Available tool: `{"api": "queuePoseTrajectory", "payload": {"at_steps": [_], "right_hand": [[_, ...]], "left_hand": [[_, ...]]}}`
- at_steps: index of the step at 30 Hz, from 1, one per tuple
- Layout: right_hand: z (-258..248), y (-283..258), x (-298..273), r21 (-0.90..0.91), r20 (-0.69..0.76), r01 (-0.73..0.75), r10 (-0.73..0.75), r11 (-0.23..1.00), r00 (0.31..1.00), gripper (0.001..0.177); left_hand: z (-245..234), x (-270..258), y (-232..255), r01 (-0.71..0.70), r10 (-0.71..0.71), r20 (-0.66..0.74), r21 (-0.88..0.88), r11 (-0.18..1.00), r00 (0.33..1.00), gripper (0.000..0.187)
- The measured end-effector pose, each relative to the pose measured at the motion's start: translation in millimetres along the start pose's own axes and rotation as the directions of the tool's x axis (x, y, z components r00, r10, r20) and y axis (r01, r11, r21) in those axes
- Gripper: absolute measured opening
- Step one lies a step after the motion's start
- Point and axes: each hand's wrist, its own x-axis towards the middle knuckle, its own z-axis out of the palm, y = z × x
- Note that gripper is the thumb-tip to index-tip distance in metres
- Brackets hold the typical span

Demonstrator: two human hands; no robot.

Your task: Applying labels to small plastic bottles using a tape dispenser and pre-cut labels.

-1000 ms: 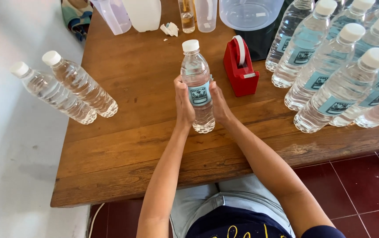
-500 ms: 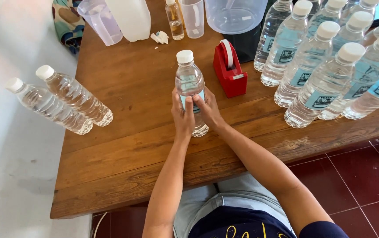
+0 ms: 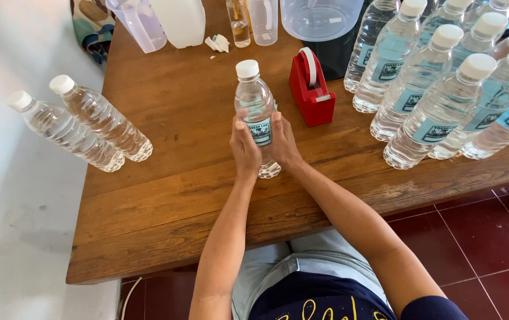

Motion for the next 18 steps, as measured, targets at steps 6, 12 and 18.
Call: {"api": "queuePoseTrajectory", "payload": {"at_steps": [6,12,18], "right_hand": [[7,-30,-3,0.006,0.001,-0.017,0.017,1.000,1.000,0.081],[4,-52,-4,0.028,0.044,0.090,-0.091,0.996,0.995,0.077],[6,-61,-3,0.027,0.052,0.161,-0.162,0.987,0.985,0.046]], "left_hand": [[5,-3,27,0.014,-0.016,-0.020,-0.094,0.995,1.000,0.061],[-6,-3,11,0.001,0.000,0.061,-0.025,1.000,0.998,0.068],[-8,1,-9,-0.009,0.007,0.052,0.043,0.999,0.999,0.068]]}}
